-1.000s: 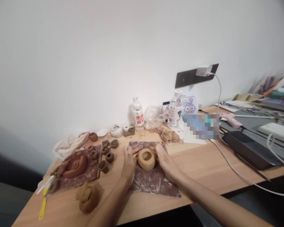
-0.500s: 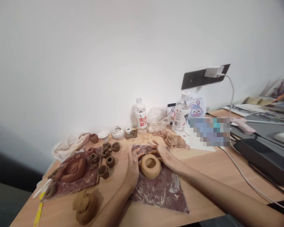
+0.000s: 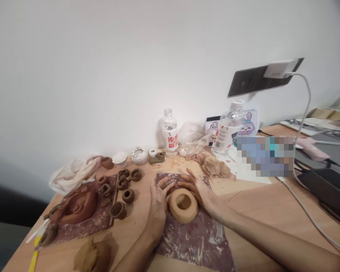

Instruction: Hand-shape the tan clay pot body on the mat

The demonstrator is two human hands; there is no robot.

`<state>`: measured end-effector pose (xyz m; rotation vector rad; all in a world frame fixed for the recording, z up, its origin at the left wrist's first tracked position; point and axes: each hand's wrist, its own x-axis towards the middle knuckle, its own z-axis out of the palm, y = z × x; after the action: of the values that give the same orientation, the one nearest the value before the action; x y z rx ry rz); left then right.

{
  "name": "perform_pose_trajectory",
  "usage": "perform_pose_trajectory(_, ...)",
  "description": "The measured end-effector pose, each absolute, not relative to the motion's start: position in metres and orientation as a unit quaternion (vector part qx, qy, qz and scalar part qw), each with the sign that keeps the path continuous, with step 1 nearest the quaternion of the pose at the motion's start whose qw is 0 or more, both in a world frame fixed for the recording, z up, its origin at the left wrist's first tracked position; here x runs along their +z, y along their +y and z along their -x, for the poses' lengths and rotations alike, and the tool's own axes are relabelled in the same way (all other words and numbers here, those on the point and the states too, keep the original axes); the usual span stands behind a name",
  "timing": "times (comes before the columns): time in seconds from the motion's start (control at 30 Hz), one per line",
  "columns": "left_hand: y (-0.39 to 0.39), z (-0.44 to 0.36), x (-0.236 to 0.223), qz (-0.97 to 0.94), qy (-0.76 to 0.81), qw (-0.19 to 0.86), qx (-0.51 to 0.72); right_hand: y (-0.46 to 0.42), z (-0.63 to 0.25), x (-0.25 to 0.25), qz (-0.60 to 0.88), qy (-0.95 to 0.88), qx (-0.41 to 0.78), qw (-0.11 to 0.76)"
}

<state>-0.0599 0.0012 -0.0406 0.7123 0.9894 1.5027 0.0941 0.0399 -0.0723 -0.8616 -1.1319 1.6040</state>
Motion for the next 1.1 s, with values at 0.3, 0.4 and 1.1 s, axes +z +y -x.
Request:
perform_pose_trajectory(0.3, 0.009, 0.065, -0.083, -0.323, 0.440, 0.579, 0.605, 0.027, -0.087, -0.104, 0.345, -0.406, 0.678, 0.506)
perform_pose_trajectory(0.4, 0.008, 0.062, -0.081, -0.330, 0.456, 0.580, 0.589, 0.028, -0.085, -0.110, 0.354, -0.423, 0.674, 0.491)
perform_pose_trajectory(1.1, -0.020, 0.061, -0.041, -0.418, 0.476, 0.504, 0.587, 0.035, -0.127, -0.030, 0.338, -0.741, 0.279, 0.508)
